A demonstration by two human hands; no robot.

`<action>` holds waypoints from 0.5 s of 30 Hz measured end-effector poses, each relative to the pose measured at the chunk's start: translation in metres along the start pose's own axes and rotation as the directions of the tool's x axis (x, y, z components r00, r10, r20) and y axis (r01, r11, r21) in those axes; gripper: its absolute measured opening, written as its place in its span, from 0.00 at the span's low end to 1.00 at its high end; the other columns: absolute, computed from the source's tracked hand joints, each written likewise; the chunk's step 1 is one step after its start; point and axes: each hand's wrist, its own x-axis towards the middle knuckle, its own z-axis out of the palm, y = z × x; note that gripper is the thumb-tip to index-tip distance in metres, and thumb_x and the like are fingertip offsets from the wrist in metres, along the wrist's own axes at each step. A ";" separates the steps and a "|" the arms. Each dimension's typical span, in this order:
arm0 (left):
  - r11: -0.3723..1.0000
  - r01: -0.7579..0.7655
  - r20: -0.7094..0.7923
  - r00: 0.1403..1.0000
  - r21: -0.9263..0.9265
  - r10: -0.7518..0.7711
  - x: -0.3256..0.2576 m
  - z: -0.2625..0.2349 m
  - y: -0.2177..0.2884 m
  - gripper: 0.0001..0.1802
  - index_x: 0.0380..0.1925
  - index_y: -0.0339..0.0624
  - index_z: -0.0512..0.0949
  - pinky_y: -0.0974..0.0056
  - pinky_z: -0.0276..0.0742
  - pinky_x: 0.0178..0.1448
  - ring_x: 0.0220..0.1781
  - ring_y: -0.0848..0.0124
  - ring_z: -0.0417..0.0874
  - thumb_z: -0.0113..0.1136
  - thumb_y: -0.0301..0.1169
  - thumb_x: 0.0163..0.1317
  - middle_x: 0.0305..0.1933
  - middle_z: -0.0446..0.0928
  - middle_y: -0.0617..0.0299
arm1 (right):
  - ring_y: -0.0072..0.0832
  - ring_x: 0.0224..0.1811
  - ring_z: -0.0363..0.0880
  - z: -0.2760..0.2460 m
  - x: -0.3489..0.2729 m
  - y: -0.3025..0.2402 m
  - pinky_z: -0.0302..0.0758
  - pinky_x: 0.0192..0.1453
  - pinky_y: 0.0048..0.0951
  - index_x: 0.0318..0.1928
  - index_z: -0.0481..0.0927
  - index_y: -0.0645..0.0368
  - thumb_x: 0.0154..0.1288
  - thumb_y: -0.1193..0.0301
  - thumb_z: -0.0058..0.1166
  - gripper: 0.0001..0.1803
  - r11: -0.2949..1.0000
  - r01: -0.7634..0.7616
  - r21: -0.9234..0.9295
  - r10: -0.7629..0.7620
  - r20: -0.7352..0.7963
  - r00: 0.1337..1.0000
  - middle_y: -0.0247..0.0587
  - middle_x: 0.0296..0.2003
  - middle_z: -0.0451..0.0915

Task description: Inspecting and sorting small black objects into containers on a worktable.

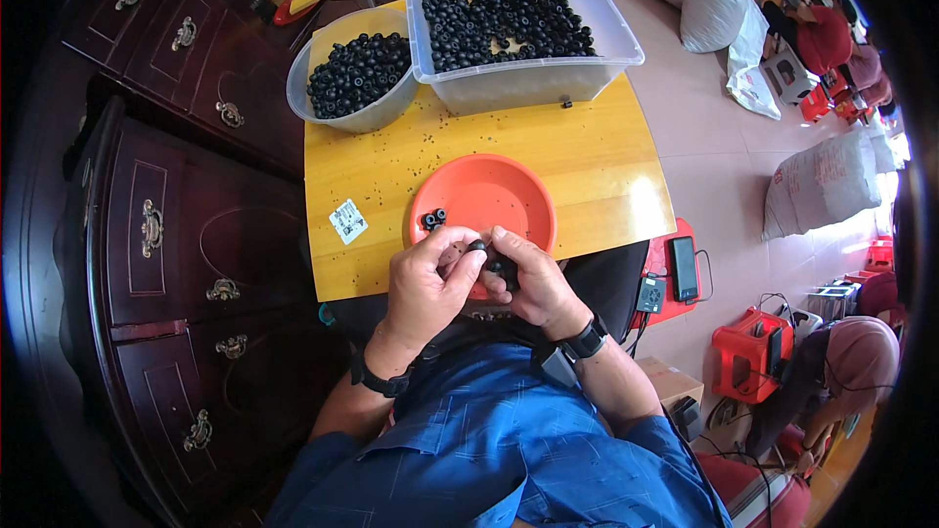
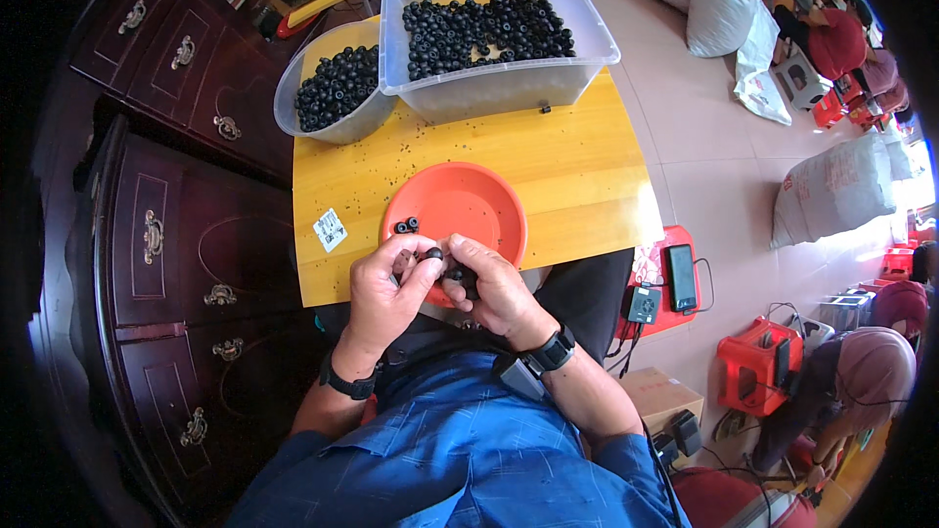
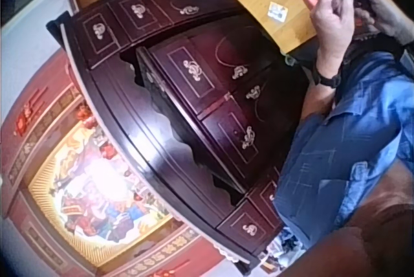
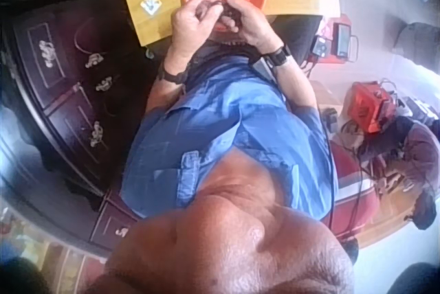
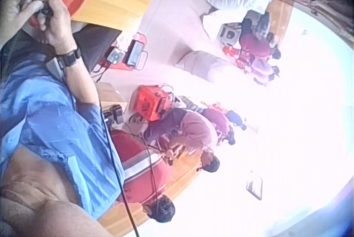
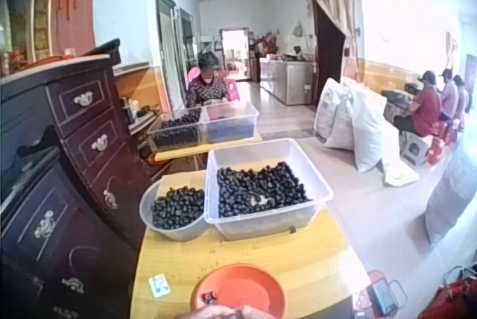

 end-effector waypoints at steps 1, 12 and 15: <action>1.000 0.001 0.001 1.000 0.001 -0.001 0.000 0.000 -0.001 0.07 0.38 0.37 0.81 0.76 0.63 0.27 0.20 0.86 0.66 0.65 0.19 0.59 0.19 0.71 0.73 | 0.14 0.23 0.67 -0.001 0.001 0.000 0.62 0.21 0.15 0.47 0.78 0.60 0.79 0.58 0.44 0.18 1.000 -0.001 0.001 0.001 0.000 1.000 0.30 0.32 0.76; 0.989 0.088 0.053 0.995 -0.121 -0.082 -0.002 0.005 -0.005 0.07 0.34 0.39 0.74 0.77 0.63 0.29 0.24 0.88 0.65 0.63 0.20 0.63 0.22 0.70 0.75 | 0.12 0.24 0.65 -0.009 -0.001 0.001 0.62 0.22 0.13 0.47 0.76 0.56 0.76 0.64 0.51 0.09 0.995 0.086 0.054 -0.093 0.148 0.985 0.27 0.32 0.74; 0.981 0.084 0.087 0.994 -0.174 -0.070 -0.001 0.005 -0.014 0.07 0.33 0.40 0.73 0.77 0.62 0.28 0.24 0.88 0.65 0.63 0.21 0.64 0.22 0.69 0.76 | 0.11 0.23 0.64 -0.005 -0.002 -0.002 0.62 0.22 0.13 0.45 0.76 0.55 0.76 0.64 0.51 0.08 0.996 0.074 0.046 -0.080 0.134 0.988 0.26 0.32 0.74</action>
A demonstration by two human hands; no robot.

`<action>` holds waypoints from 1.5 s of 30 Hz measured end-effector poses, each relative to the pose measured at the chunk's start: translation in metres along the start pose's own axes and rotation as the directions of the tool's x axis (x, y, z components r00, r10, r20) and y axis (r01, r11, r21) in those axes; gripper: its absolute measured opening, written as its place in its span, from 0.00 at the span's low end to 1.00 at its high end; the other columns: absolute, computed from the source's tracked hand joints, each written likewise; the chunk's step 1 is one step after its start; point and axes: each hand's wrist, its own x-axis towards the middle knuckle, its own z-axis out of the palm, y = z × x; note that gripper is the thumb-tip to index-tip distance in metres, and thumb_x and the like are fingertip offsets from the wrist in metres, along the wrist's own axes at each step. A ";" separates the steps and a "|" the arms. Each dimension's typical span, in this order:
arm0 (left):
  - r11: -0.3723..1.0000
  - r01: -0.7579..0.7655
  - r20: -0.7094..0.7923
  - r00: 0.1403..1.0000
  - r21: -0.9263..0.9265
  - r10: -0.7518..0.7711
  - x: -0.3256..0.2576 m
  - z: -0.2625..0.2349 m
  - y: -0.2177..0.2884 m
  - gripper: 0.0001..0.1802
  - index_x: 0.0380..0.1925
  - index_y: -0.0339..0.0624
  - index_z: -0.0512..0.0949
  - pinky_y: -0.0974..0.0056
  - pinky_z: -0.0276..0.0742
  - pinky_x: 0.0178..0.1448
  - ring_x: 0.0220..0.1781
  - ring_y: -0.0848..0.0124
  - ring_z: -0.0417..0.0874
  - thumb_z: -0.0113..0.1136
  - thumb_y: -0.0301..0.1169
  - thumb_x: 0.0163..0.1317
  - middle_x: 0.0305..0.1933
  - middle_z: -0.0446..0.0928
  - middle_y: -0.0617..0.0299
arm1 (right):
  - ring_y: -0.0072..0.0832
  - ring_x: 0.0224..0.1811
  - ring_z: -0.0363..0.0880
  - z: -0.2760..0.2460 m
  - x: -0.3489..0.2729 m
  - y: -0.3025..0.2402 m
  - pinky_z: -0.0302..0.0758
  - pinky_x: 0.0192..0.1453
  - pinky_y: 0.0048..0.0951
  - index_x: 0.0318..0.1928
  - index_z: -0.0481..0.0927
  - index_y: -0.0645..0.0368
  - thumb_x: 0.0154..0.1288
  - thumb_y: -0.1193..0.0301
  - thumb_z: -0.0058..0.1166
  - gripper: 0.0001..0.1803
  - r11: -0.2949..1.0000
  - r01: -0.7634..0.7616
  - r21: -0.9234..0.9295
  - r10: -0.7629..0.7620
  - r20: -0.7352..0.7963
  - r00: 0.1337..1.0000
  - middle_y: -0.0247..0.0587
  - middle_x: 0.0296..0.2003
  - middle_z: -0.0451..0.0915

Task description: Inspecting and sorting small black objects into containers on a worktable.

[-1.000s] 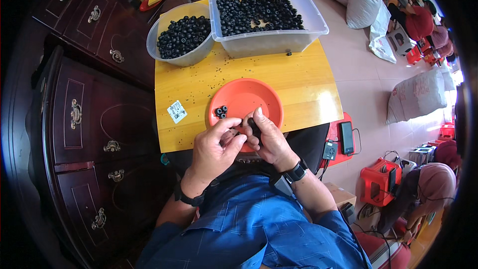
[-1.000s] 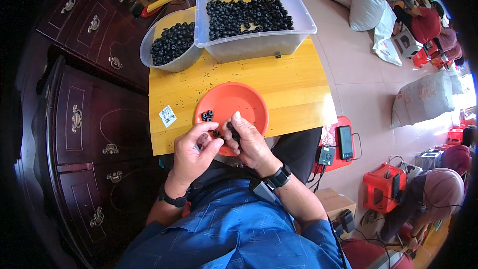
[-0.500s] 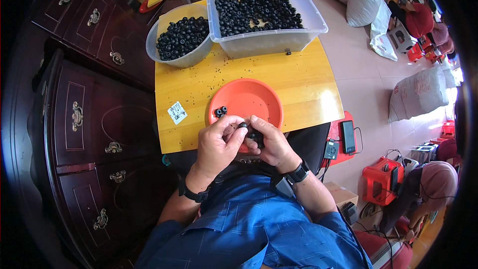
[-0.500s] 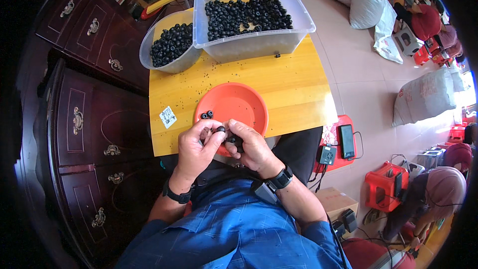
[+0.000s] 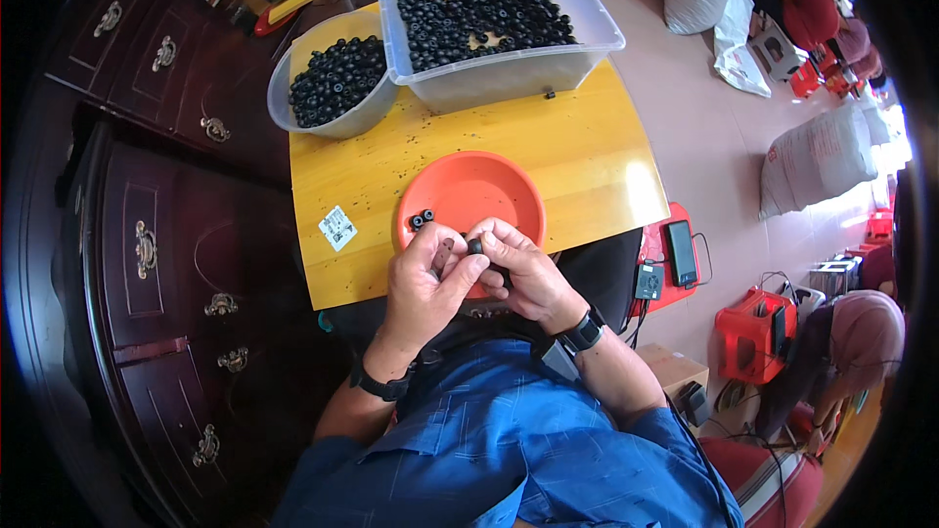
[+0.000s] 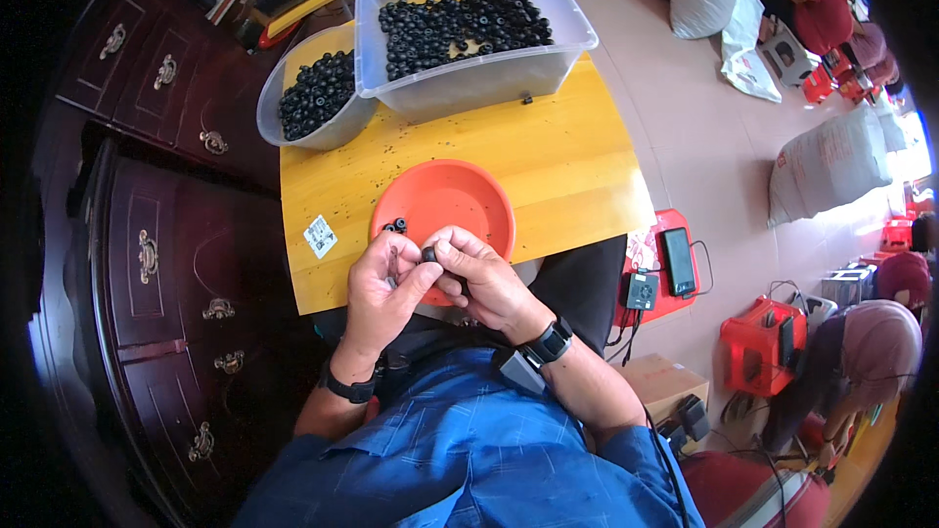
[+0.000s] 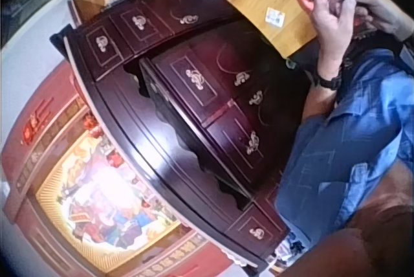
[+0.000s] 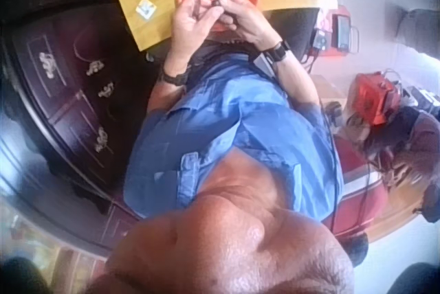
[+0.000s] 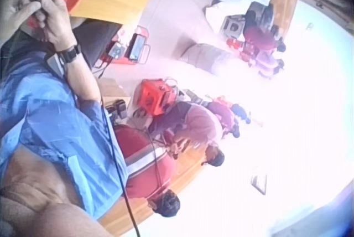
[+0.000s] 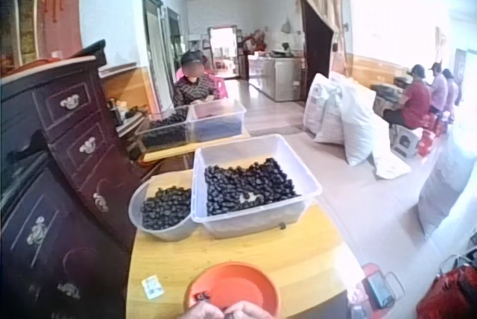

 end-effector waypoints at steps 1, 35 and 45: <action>1.000 0.000 0.011 1.000 -0.001 0.000 0.001 0.000 -0.001 0.07 0.33 0.40 0.73 0.77 0.62 0.28 0.24 0.88 0.65 0.63 0.21 0.64 0.22 0.69 0.76 | 0.11 0.23 0.64 0.001 0.000 -0.001 0.62 0.22 0.13 0.45 0.76 0.55 0.76 0.64 0.51 0.08 1.000 0.008 0.003 -0.008 -0.007 1.000 0.26 0.32 0.74; 0.767 -0.285 0.187 0.958 0.575 0.216 0.015 -0.007 0.032 0.20 0.30 0.43 0.74 0.58 0.76 0.27 0.25 0.60 0.83 0.69 0.48 0.59 0.24 0.79 0.58 | 0.10 0.24 0.65 -0.005 -0.005 -0.003 0.63 0.23 0.11 0.43 0.77 0.55 0.76 0.66 0.51 0.07 0.998 0.064 -0.029 -0.064 0.011 0.998 0.28 0.38 0.78; 0.692 -0.362 0.193 0.930 0.625 0.312 0.018 -0.004 0.022 0.19 0.27 0.43 0.73 0.57 0.76 0.26 0.25 0.58 0.84 0.67 0.46 0.61 0.23 0.79 0.58 | 0.09 0.24 0.65 -0.006 -0.003 -0.001 0.64 0.24 0.11 0.42 0.77 0.55 0.76 0.66 0.52 0.07 0.997 0.061 0.043 -0.061 0.015 0.998 0.30 0.38 0.78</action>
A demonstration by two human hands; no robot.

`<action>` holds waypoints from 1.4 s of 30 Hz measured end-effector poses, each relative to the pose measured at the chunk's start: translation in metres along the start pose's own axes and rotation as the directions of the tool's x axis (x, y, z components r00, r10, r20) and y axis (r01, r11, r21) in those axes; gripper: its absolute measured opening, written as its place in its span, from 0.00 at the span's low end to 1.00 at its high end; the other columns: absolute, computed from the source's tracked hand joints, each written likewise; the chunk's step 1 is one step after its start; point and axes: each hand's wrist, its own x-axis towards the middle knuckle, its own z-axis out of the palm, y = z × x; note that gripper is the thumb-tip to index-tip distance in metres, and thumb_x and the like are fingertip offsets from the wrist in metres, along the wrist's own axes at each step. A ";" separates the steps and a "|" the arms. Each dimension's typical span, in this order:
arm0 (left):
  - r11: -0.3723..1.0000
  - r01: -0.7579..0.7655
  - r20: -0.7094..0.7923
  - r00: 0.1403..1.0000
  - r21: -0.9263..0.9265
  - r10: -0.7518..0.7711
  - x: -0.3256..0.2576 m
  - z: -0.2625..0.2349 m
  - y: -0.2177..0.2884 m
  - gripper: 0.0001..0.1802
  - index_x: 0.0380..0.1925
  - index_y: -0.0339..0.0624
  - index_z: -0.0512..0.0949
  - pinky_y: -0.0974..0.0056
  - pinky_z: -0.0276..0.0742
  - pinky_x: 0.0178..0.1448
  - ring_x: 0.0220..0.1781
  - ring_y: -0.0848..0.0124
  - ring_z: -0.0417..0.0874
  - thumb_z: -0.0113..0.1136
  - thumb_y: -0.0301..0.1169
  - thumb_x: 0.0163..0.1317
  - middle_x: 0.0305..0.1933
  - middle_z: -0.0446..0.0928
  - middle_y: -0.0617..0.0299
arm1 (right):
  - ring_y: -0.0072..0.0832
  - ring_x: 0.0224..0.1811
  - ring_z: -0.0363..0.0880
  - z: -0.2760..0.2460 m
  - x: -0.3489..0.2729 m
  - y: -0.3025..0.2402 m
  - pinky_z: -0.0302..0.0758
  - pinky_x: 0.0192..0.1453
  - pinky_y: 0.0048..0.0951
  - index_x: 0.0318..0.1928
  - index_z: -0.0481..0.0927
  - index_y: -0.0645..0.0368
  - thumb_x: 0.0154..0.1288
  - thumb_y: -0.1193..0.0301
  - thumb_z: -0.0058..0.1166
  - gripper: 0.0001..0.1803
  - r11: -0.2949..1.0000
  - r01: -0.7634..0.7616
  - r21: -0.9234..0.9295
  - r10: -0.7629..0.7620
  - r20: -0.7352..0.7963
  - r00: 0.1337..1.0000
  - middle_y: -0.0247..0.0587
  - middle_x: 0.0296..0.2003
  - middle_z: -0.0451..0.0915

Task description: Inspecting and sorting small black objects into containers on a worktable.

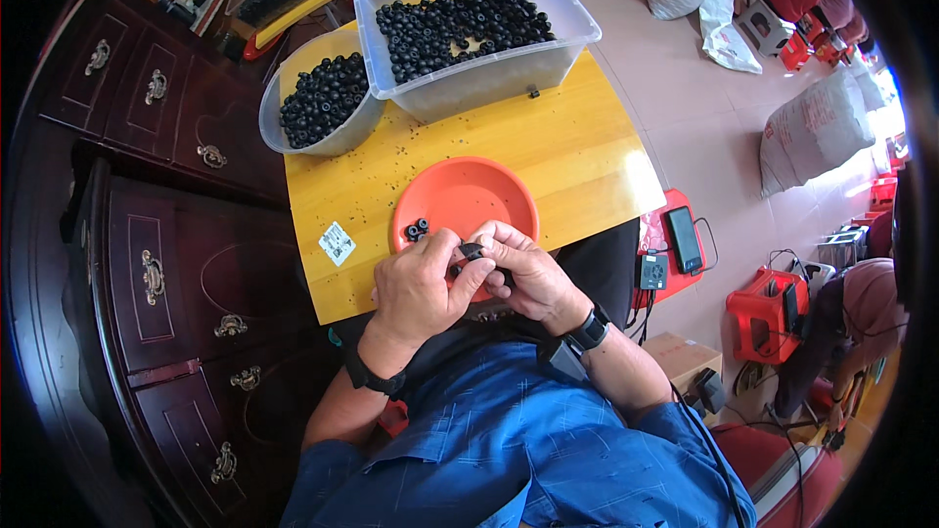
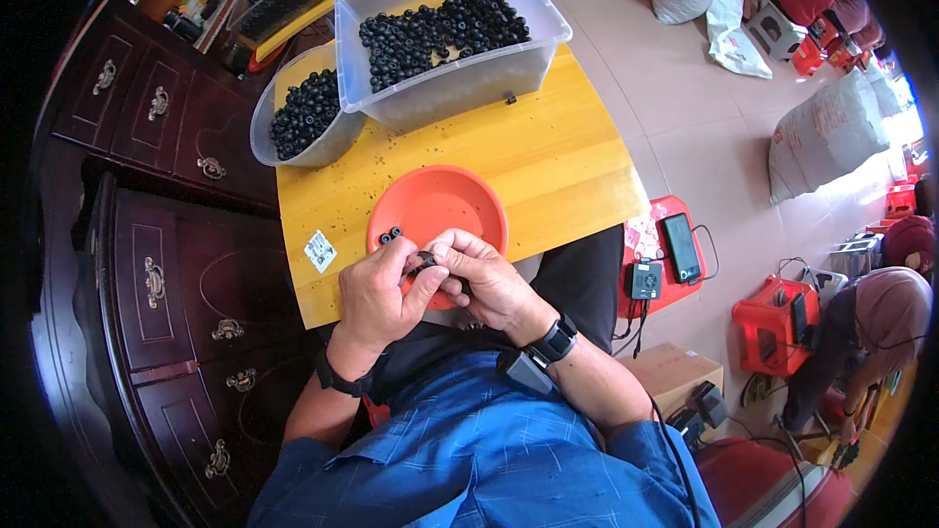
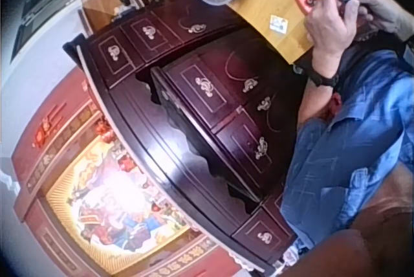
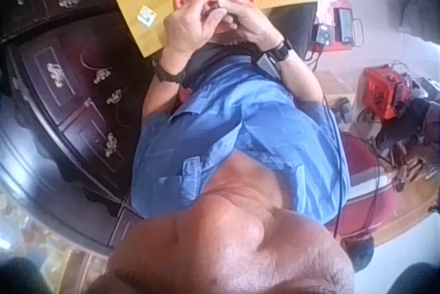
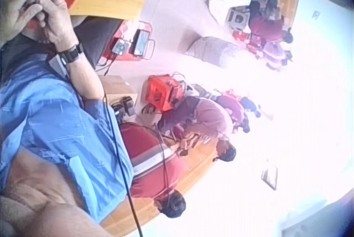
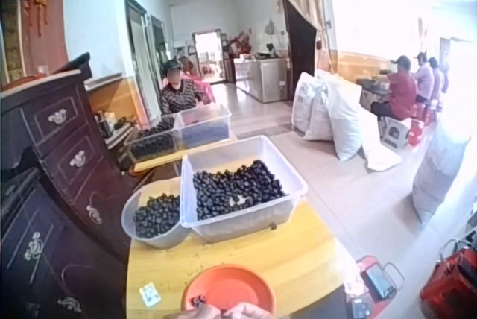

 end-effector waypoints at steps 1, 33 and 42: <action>1.000 -0.008 -0.017 1.000 -0.001 0.008 -0.001 0.002 -0.002 0.19 0.27 0.43 0.73 0.57 0.76 0.25 0.25 0.58 0.84 0.66 0.46 0.62 0.23 0.79 0.58 | 0.09 0.24 0.65 -0.001 0.001 0.000 0.64 0.24 0.11 0.42 0.77 0.55 0.76 0.66 0.52 0.07 1.000 0.000 -0.001 0.000 0.002 1.000 0.30 0.38 0.78; 0.979 0.086 -0.028 0.995 -0.184 -0.093 0.002 -0.002 0.000 0.13 0.34 0.41 0.77 0.64 0.71 0.24 0.20 0.68 0.77 0.69 0.37 0.61 0.19 0.74 0.62 | 0.10 0.24 0.67 0.011 0.000 0.000 0.63 0.23 0.12 0.41 0.76 0.54 0.75 0.68 0.52 0.05 0.994 -0.035 0.102 0.045 -0.104 0.994 0.27 0.30 0.75; 0.903 0.209 0.101 0.978 -0.374 -0.185 0.008 -0.016 -0.005 0.10 0.36 0.39 0.79 0.68 0.60 0.23 0.17 0.79 0.65 0.70 0.28 0.57 0.15 0.65 0.66 | 0.14 0.23 0.66 0.006 0.004 0.005 0.63 0.23 0.15 0.43 0.75 0.54 0.78 0.61 0.48 0.10 0.997 -0.070 -0.034 0.063 -0.185 0.981 0.26 0.29 0.72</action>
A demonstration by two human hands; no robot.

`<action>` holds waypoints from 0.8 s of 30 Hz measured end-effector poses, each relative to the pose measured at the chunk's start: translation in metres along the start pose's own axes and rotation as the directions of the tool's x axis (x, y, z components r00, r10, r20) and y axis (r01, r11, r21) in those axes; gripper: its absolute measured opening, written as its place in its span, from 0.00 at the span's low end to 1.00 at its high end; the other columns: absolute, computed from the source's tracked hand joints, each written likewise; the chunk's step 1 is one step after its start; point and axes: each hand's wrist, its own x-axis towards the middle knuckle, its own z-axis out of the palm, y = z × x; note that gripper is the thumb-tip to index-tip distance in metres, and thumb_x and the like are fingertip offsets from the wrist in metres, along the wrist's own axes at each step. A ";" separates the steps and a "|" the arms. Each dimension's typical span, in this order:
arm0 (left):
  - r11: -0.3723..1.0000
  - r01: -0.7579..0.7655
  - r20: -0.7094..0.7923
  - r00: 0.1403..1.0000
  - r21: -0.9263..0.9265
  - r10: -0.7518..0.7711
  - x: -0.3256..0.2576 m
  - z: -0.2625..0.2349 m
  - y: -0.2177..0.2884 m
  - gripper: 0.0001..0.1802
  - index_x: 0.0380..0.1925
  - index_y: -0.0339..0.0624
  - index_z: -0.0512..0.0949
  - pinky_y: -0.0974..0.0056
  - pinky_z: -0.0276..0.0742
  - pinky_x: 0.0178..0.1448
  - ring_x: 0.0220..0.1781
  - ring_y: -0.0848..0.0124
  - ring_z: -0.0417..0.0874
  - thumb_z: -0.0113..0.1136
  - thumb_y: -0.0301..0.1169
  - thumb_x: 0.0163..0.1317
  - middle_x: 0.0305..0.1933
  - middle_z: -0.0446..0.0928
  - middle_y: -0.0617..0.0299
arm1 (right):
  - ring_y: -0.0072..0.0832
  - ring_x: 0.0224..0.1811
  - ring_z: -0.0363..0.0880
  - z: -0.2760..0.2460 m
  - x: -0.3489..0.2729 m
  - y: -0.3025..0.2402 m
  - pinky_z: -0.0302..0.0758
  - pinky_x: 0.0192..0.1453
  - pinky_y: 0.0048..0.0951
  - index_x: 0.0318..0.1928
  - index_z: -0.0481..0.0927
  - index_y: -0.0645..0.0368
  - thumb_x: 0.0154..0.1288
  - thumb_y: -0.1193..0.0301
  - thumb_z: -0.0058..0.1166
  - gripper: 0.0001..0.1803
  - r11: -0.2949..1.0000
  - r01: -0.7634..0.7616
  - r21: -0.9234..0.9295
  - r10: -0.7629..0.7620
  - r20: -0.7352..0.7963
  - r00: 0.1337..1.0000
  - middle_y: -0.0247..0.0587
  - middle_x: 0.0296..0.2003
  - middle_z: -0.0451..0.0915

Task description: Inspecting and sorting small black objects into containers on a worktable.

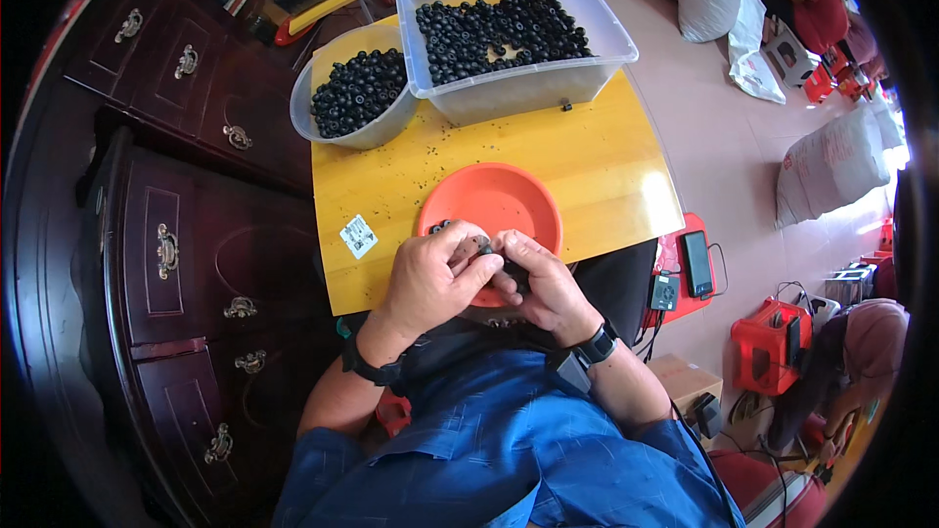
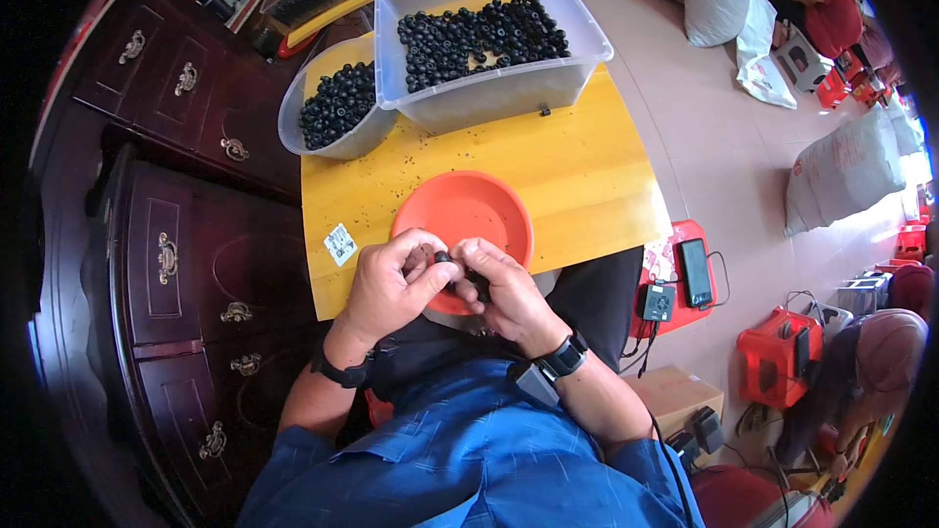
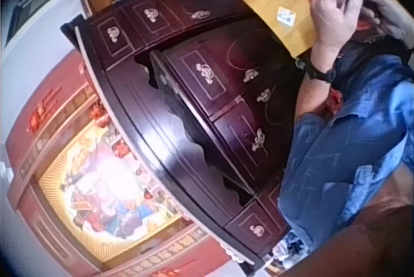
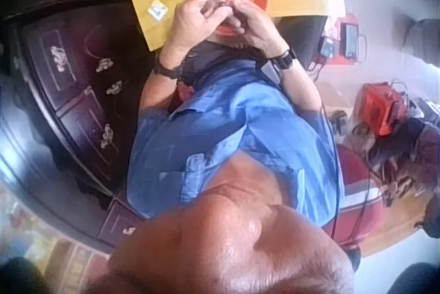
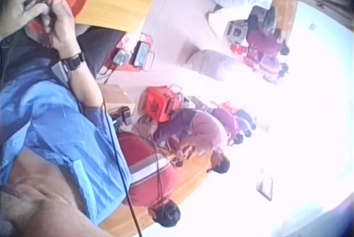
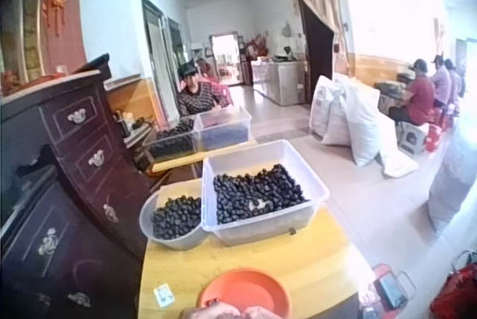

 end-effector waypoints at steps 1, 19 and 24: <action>0.998 0.047 0.039 0.998 0.030 -0.048 0.003 -0.007 -0.002 0.10 0.35 0.39 0.80 0.68 0.60 0.23 0.17 0.79 0.65 0.70 0.28 0.57 0.15 0.64 0.65 | 0.14 0.23 0.66 -0.002 -0.003 -0.002 0.63 0.23 0.15 0.43 0.75 0.54 0.78 0.61 0.48 0.10 1.000 0.002 -0.002 -0.002 0.008 1.000 0.26 0.29 0.72; 0.978 0.009 -0.070 0.998 0.207 0.006 -0.022 -0.008 -0.020 0.17 0.47 0.46 0.80 0.59 0.76 0.28 0.23 0.62 0.82 0.70 0.32 0.57 0.22 0.78 0.59 | 0.15 0.23 0.64 0.009 -0.005 -0.017 0.61 0.23 0.15 0.56 0.75 0.61 0.75 0.68 0.42 0.16 0.986 -0.005 -0.169 0.024 0.112 0.993 0.30 0.33 0.73; 0.987 0.021 -0.061 0.998 0.162 -0.011 -0.062 0.001 -0.009 0.21 0.50 0.46 0.79 0.61 0.75 0.27 0.21 0.64 0.81 0.71 0.31 0.56 0.20 0.76 0.62 | 0.10 0.23 0.64 0.010 -0.004 -0.003 0.61 0.24 0.13 0.54 0.73 0.56 0.75 0.67 0.53 0.12 0.892 -0.059 -0.448 0.142 0.155 0.978 0.24 0.30 0.73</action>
